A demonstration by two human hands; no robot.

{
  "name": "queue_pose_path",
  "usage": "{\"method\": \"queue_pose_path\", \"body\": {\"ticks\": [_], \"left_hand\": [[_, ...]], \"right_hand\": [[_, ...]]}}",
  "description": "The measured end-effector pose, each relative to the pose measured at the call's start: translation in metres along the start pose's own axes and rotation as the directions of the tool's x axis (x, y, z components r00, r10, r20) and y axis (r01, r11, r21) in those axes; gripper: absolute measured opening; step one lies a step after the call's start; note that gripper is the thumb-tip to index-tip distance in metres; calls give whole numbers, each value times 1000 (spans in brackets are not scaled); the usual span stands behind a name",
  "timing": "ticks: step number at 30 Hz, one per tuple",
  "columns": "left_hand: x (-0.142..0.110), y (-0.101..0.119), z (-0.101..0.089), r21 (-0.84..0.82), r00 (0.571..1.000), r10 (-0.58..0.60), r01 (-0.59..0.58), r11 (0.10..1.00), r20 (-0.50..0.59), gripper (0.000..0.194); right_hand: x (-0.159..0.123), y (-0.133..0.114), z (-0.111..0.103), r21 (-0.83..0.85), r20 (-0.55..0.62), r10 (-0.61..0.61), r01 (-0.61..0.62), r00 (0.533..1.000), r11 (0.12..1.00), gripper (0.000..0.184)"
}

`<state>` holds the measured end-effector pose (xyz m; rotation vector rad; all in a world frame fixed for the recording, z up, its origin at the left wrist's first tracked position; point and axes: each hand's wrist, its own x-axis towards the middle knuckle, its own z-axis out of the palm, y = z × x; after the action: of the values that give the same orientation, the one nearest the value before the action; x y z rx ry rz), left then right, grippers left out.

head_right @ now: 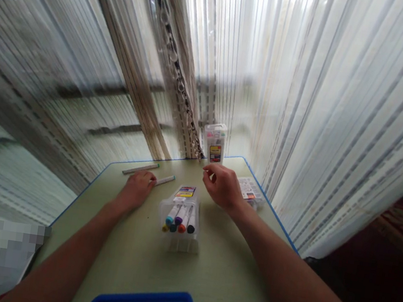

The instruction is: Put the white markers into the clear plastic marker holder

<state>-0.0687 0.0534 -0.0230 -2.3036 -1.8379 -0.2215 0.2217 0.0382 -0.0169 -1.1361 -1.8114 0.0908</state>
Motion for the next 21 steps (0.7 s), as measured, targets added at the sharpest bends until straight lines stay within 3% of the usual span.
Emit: {"method": "queue_pose_path", "body": {"ticks": [6,13,16,21], "left_hand": [[-2,21,-2,-55,991,125,-122,991,53,26],[-4,11,-6,-114,999,33,-34,993,-10,22],[-6,19,-15,-264,989,63,-98,960,-137,21],[-16,44,-34,-486,887,198,-401,777,-417,17]], "right_hand": [[-1,-1,3,34,5,13,-13,1000,999,17],[0,-1,1,66,3,27,-27,1000,997,17],[1,-6,-2,166,22,96,-98,995,981,23],[2,-19,-5,422,187,120,-190,975,886,45]]}}
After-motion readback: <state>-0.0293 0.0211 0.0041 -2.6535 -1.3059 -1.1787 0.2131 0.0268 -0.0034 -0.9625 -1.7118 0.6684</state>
